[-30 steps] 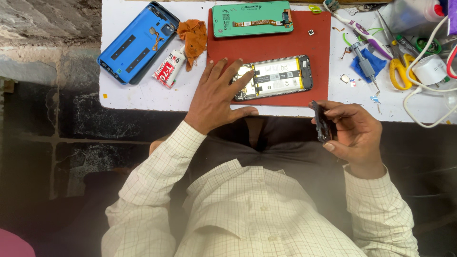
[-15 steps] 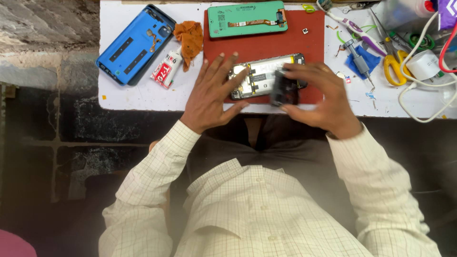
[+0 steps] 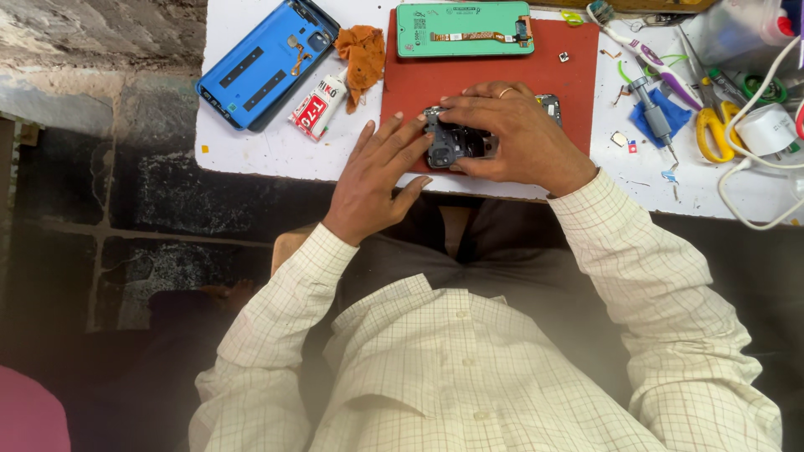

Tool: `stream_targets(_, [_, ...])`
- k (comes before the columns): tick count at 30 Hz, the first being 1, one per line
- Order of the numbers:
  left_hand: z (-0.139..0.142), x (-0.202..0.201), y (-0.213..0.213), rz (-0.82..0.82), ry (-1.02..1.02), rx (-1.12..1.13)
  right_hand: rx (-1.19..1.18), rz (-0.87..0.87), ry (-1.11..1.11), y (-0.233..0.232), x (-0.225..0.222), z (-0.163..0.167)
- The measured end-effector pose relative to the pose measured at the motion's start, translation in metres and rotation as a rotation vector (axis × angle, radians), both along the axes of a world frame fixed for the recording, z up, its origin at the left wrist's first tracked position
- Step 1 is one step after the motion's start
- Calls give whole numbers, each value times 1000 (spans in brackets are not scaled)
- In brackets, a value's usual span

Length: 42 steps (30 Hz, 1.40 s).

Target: The person repairs a smartphone at a workbench, using a screwdriver to unscrew and tighten screws on the phone's exposed internals. They handle a small camera module component, wipe parts with a blue cloth, and reposition the phone body while working on the red mat.

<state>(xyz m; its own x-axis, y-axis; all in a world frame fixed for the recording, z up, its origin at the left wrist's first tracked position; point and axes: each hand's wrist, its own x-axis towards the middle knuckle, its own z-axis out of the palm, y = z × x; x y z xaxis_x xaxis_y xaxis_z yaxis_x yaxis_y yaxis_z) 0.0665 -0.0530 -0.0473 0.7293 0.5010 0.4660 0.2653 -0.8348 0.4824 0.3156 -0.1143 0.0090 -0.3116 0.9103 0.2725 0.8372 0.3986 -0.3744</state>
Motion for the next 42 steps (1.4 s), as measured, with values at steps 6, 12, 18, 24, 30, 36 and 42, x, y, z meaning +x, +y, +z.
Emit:
stream_targets(6, [-2,3,2,-23,52,66,-58,39,-45,5,5,1])
stream_targets(12, [-4,4,3,-10,91,104,-93,53,-50,12,9,2])
stream_targets(18, [-6,6,6,-7,77,150,-118,71,0,16,13,2])
stream_targets(24, [-8,7,7,13,89,183,-89,64,49,16,14,-3])
stream_targets(30, [-7,8,6,11,108,196,-77,72,85,15,11,-1])
stream_targets(36, [-8,8,4,31,87,224,-105,34,152,11,7,2])
stream_targets(42, [-8,9,4,29,90,202,-100,37,147,13,6,1])
